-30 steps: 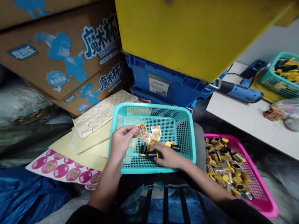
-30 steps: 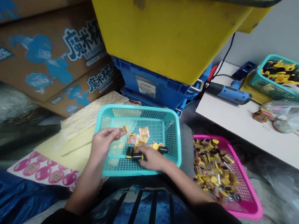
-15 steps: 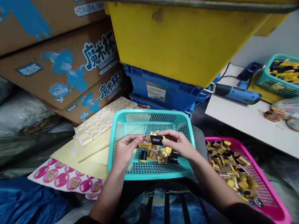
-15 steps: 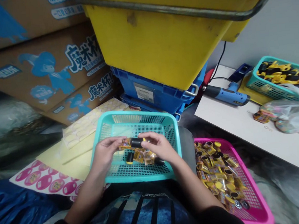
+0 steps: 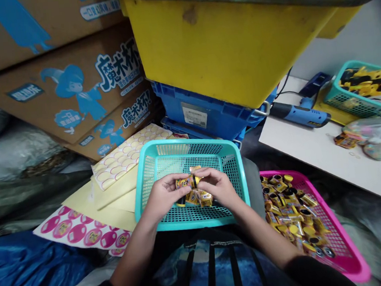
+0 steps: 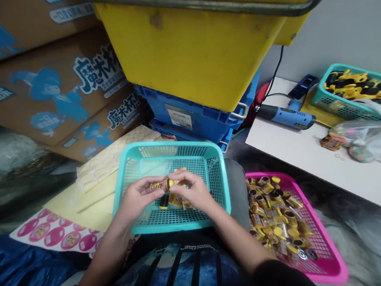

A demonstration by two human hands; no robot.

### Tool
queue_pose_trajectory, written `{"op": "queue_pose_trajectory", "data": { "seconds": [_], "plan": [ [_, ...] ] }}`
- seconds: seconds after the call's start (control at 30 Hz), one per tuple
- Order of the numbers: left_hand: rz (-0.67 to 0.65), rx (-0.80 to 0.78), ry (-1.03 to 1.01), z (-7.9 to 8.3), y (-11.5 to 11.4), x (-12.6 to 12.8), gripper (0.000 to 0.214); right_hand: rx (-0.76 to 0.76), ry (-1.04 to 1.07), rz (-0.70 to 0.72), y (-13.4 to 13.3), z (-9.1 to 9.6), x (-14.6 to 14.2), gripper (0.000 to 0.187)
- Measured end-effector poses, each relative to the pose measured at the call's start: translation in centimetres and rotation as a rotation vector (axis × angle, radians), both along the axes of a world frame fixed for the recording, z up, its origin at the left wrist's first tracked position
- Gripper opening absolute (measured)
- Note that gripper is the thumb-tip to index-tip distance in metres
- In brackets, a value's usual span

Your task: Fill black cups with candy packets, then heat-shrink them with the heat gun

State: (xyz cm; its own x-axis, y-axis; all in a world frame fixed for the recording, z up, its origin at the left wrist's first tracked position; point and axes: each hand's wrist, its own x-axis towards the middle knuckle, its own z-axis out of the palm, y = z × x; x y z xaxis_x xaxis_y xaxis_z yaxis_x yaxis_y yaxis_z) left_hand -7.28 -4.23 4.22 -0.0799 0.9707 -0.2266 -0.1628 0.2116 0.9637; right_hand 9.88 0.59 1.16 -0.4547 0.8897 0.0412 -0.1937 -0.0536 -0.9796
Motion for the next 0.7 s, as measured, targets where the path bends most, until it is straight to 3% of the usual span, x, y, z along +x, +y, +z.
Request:
{"op": "queue_pose_trajectory", "data": {
  "seconds": [0.13, 0.2, 0.33, 0.5, 0.6, 0.7],
  "plan": [
    [0.041, 0.022, -0.047, -0.3, -0.2, 0.8, 0.029, -0.345, 0.234, 0.136, -1.0, -0.4, -1.2, 0.041],
    [0.053, 0.037, -0.063, -0.5, -0.3, 1.2, 0.028, -0.425, 0.286, 0.171, -1.2, -0.7, -1.6, 0.046],
    [0.042, 0.045, -0.075, -0.9, -0.3, 1.4, 0.029, -0.318, 0.281, 0.129, -1.0, -1.4, -1.6, 0.031],
    [0.058, 0.016, -0.067, -1.0, -0.7, 1.5, 0.028, -0.167, 0.142, 0.102, -0.6, -2.0, -1.0, 0.03],
    [0.028, 0.036, -0.02, -0.5, -0.7, 1.7, 0.029, -0.214, 0.172, 0.112, -0.7, -1.8, -0.7, 0.04],
    [-0.006, 0.078, 0.034, 0.0, -0.6, 2.1, 0.027, -0.329, 0.246, 0.221, -1.0, -1.3, -0.7, 0.051]
  ]
}}
